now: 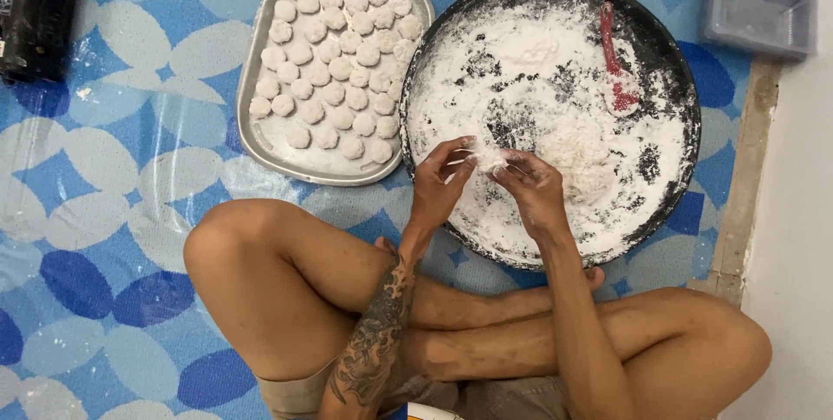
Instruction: A person sits on the floor and rolls small pieces of dough into balls using flour to prevent sticking.
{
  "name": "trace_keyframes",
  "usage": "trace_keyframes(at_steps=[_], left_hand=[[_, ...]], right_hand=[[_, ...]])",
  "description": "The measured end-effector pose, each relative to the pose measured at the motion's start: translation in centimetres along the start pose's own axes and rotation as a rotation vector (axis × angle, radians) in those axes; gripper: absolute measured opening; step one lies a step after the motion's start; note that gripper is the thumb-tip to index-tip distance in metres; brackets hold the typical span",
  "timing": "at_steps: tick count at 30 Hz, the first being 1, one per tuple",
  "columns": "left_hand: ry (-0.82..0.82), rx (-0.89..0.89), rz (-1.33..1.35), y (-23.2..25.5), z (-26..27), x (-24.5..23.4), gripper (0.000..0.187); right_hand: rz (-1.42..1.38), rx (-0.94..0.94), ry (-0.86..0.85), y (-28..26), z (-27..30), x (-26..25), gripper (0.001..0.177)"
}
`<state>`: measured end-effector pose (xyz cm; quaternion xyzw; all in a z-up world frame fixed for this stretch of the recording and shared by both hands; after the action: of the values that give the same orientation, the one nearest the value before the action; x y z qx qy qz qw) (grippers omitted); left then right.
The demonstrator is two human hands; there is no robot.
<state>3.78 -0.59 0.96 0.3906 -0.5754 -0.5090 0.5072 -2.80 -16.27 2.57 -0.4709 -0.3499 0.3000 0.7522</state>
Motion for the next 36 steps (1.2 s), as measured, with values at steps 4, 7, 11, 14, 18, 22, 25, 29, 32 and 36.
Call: trace_keyframes(at_steps=[4,7,11,14,18,22,25,29,32,36], left_hand=[[-0.043,-0.061,-0.015,-0.8,0.0,-0.3,0.032],[-0.116,-0.049,-0.135,-3.7,-0.3,-0.6,0.028],[-0.157,0.142,-0.526,-3.5,0.4,-0.6,0.042],[-0.085,0.258,-0.605,-1.2,0.0,-1.3,0.046],[0.003,0.297,-0.553,1.7,-0.1,-1.8,0.044],[0.025,0.284,-0.577,-0.2,-0.4,-2.1,0.047],[-0.001,0.299,-0.563,-1.0,-0.1,-1.9,0.045],[0.01,0.303,-0.557,-1.1,-0.6,-2.1,0.043],[0.042,0.302,-0.557,-1.4,-0.7,-2.3,0.042],[0.069,0.326,-0.536,-1.4,-0.6,-2.4,0.041]], right_hand=[[0.022,0.032,-0.038,0.8,-0.6,-0.6,0.03],[0.248,0.036,-0.034,1.1,-1.2,-0.5,0.035],[0.649,-0.139,0.024,3.8,-2.7,-0.8,0.037],[0.966,-0.459,0.006,4.7,-3.6,0.4,0.026],[1.444,-0.865,-0.126,9.1,-3.3,1.5,0.015],[1.532,-0.864,-0.276,6.4,-0.7,3.1,0.026],[1.603,-0.817,-0.348,7.0,-2.1,2.4,0.025],[1.548,-0.645,-0.333,10.1,-7.8,1.1,0.016],[1.361,-0.483,-0.256,5.0,-7.1,2.3,0.02],[0.873,-0.136,-0.189,1.0,-5.6,1.8,0.018]])
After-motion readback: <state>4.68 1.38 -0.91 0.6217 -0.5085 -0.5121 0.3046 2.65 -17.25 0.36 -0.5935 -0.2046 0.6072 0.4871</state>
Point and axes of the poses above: each hand's wrist, its own z-axis away from the middle knuckle, its own x-axis out of the palm, y = z × x, the point moved 5 cm from there along -z, towards the middle knuckle, and after that the axes turned 7 degrees about y, right-handed, at the moved point
